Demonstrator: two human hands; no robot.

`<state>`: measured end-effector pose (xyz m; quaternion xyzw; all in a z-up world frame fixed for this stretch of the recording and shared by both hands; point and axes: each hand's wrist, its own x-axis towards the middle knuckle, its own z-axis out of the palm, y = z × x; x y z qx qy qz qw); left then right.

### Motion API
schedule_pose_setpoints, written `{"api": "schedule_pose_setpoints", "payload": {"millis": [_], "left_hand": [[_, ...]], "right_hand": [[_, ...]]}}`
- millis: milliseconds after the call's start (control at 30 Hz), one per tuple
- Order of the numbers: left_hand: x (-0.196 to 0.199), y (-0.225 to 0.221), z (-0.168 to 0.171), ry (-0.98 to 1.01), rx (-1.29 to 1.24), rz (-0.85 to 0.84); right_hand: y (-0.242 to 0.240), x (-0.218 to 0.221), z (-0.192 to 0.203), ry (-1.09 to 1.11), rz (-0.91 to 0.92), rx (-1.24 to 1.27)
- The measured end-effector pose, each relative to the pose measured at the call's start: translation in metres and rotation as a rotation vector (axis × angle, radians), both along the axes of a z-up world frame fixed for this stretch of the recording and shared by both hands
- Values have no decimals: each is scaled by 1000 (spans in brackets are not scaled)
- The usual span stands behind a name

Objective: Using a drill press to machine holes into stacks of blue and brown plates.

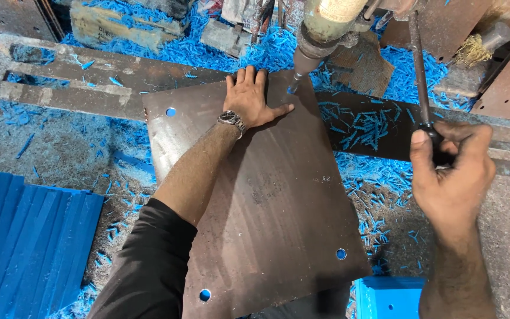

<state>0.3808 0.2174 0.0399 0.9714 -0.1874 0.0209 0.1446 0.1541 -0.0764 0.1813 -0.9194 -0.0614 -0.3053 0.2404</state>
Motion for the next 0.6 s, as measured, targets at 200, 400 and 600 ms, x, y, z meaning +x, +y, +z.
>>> {"api": "schedule_pose_setpoints", "payload": {"millis": [200, 400, 600], "left_hand": [[2, -1, -5, -54, -16, -20], [1, -2, -8, -99, -23, -12], [1, -2, -11, -132, -29, -20]], "right_hand": [[7, 2, -3, -32, 1, 13], [11, 0, -1, -25, -24, 17], [10, -1, -4, 13, -26, -36]]}}
